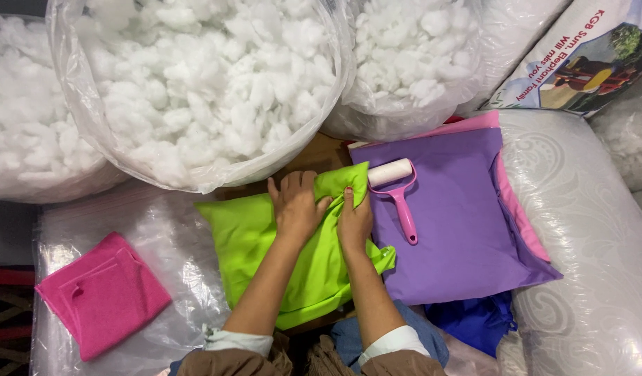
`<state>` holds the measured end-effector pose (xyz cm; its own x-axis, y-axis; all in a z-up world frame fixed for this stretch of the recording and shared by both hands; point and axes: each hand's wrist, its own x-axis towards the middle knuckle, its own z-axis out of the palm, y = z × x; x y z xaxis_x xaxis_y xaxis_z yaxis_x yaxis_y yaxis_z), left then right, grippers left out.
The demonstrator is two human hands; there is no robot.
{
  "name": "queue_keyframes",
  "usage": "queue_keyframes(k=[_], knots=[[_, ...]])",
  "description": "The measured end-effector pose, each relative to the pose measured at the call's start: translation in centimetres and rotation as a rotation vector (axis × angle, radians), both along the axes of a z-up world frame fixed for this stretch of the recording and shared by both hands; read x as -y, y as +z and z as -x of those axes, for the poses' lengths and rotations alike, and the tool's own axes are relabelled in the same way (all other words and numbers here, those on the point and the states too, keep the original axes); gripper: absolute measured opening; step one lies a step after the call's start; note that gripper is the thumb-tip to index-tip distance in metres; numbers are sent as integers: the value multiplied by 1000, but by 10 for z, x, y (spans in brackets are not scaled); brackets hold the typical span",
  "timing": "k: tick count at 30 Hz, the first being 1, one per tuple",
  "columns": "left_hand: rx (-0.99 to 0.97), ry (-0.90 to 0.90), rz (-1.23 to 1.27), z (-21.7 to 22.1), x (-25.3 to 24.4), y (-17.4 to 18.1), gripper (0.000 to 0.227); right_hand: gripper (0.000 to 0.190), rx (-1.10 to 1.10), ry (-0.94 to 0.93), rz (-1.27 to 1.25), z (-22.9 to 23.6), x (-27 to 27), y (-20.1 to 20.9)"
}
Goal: The person stuffs a lime green pillowcase with white synthetic filling by hand. They repeatedly grab handfuls of the filling from a large bag, place it inside the pillowcase, and press it down to distribute the material evenly. The person also adjusts the pillowcase opening and smooths the surface of the pillow during the process.
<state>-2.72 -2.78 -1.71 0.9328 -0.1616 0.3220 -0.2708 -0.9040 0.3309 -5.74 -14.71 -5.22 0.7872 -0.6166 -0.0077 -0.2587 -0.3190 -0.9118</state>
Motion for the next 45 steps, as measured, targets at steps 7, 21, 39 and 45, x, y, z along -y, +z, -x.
queue_keyframes(k=[7,21,39,45], knots=[[-325,329,-165,89,-31,49,59,52,-85,503,764,35,-44,58],[-263,678,566,89,-141,-26,70,47,39,585,1033,31,-71,36],[-491,554,1515,66,-69,-65,29,94,-239,1046,681,-23,-64,75],[-247,471,1519,75,-55,-56,23,47,-117,1017,982,-62,-29,8]])
